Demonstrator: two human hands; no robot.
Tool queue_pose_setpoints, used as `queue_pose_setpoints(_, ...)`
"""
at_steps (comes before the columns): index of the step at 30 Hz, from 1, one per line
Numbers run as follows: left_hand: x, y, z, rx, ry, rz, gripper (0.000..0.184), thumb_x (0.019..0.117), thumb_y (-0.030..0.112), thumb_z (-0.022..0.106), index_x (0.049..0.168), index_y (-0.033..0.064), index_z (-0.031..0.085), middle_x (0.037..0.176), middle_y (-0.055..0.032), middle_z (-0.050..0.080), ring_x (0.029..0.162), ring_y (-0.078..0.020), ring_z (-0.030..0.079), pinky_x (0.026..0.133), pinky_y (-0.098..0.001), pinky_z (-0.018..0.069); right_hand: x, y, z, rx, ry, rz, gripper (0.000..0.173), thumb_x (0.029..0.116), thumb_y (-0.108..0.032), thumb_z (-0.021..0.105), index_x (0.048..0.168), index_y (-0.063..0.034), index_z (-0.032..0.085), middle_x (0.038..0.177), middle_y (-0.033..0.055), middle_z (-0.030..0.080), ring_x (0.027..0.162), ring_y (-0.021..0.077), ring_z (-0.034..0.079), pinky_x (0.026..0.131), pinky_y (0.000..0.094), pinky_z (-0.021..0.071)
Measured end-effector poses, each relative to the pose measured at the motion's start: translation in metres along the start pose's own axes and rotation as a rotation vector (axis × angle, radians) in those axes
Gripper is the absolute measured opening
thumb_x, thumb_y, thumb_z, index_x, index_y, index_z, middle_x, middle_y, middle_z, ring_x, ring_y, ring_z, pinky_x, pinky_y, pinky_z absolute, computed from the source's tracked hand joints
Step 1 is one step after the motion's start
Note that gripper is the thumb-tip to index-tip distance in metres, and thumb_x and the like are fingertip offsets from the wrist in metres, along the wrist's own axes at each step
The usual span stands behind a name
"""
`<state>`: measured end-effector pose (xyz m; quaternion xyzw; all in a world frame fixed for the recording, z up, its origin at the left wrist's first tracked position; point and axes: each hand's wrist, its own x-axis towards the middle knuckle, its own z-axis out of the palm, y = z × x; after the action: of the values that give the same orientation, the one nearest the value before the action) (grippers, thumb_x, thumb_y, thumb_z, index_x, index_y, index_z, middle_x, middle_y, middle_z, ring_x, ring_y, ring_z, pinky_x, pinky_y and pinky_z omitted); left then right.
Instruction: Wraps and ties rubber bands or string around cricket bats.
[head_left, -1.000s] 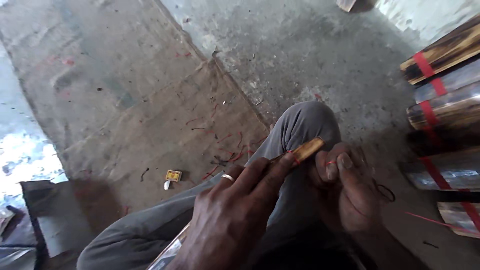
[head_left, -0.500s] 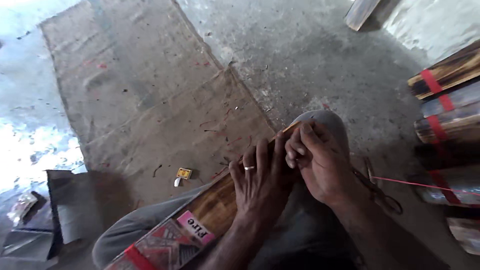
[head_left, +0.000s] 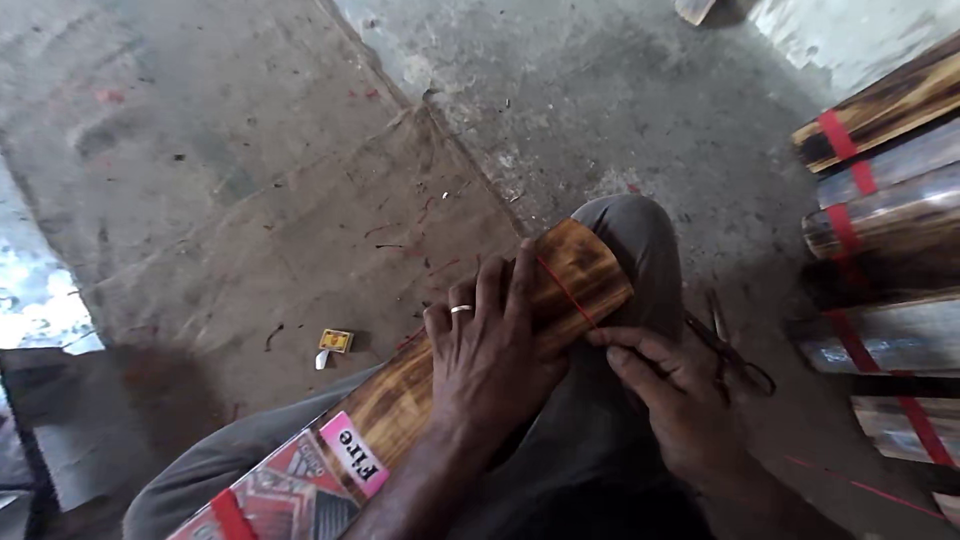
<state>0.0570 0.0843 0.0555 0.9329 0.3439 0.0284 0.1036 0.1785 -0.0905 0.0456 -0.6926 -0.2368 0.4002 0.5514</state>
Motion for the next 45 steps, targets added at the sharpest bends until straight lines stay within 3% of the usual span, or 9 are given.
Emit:
queue_pose_setpoints(13,0.008,-0.011,-0.016,-0.175,-0.130,-0.001,0.118,0.0593,0.074,0.077,0.160,0.0287,0.034,0.149,-0.0060,0.046,0.105,-0.0296,0.062,0.074,-0.0565,0.0528,-0.005,0.003,-0.003,0.211,0.008,0.168,0.021,0.1040,-0.022,0.058,0.113,-0.0158,0.075,0.078,0.0046,0.058,0.054,0.0099,0.042,0.046,0.0224,0.0363)
queue_pose_setpoints(19,0.013,-0.023,-0.060,-0.771,-0.652,-0.162,0.098,0.0649,0.060,0.087,0.152,0.0426,0.045,0.137,0.0027,0.055,0.099,-0.0158,0.068,0.074,-0.0442,0.0632,-0.006,-0.011,-0.006,0.346,-0.172,0.004,0.019,0.1045,-0.023,0.058,0.112,-0.0152,0.074,0.072,0.0009,0.055,0.053,0.0040,0.042,0.049,0.0189,0.0384)
queue_pose_setpoints(27,0.000,-0.032,-0.045,-1.497,-1.075,-0.151,0.073,0.0831,0.052,0.079,0.146,0.0228,0.054,0.113,-0.0108,0.071,0.094,-0.0191,0.072,0.081,-0.0353,0.0620,-0.006,-0.027,-0.005,0.513,-0.305,-0.032,0.018,0.1042,-0.026,0.060,0.109,-0.0158,0.073,0.074,-0.0021,0.055,0.057,0.0002,0.044,0.052,0.0161,0.0381)
queue_pose_setpoints(30,0.009,-0.037,-0.052,-1.206,-0.915,-0.100,0.043,0.0972,0.049,0.061,0.129,0.0197,0.067,0.103,-0.0063,0.073,0.085,-0.0167,0.071,0.073,-0.0352,0.0613,0.002,-0.026,0.000,0.502,-0.232,0.134,0.019,0.1030,-0.026,0.059,0.110,-0.0166,0.074,0.071,0.0000,0.052,0.055,0.0039,0.044,0.050,0.0182,0.0386)
queue_pose_setpoints(32,0.003,-0.031,-0.074,-0.644,-0.464,0.019,0.039,0.0996,0.053,0.056,0.133,0.0351,0.065,0.118,0.0116,0.071,0.100,-0.0071,0.069,0.080,-0.0374,0.0612,0.013,-0.030,0.005,0.515,-0.214,0.158,0.021,0.1045,-0.022,0.056,0.114,-0.0130,0.073,0.070,0.0019,0.052,0.053,0.0051,0.043,0.047,0.0188,0.0376)
queue_pose_setpoints(34,-0.022,-0.005,-0.076,-0.127,-0.043,0.106,0.054,0.0962,0.055,0.058,0.142,0.0269,0.059,0.137,0.0012,0.063,0.120,-0.0237,0.062,0.088,-0.0569,0.0523,0.022,-0.039,0.010,0.518,-0.205,0.183,0.024,0.1054,-0.021,0.053,0.116,-0.0111,0.072,0.070,0.0016,0.052,0.052,0.0051,0.043,0.046,0.0182,0.0378)
queue_pose_setpoints(37,-0.067,0.032,-0.034,0.281,0.054,0.110,0.084,0.0912,0.066,0.056,0.160,0.0206,0.039,0.165,-0.0047,0.037,0.146,-0.0371,0.039,0.104,-0.0732,0.0296,0.024,-0.043,0.013,0.492,-0.193,0.201,0.024,0.1058,-0.023,0.052,0.116,-0.0122,0.071,0.069,0.0021,0.049,0.050,0.0066,0.041,0.044,0.0191,0.0364)
queue_pose_setpoints(40,-0.072,0.029,0.004,0.435,0.153,0.080,0.070,0.0970,0.038,0.057,0.161,0.0224,0.034,0.168,0.0041,0.029,0.149,-0.0242,0.035,0.109,-0.0571,0.0303,0.006,-0.028,0.007,0.433,-0.116,0.223,0.020,0.1024,-0.026,0.058,0.112,-0.0165,0.073,0.066,-0.0003,0.047,0.051,0.0048,0.041,0.046,0.0179,0.0356)
queue_pose_setpoints(45,-0.066,0.029,0.004,0.444,0.151,0.101,0.077,0.0940,0.051,0.059,0.161,0.0226,0.035,0.166,0.0049,0.033,0.144,-0.0209,0.042,0.099,-0.0435,0.0433,-0.030,0.010,-0.012,0.463,-0.048,0.244,0.018,0.1016,-0.023,0.061,0.111,-0.0169,0.075,0.070,-0.0006,0.053,0.053,0.0029,0.042,0.047,0.0169,0.0369)
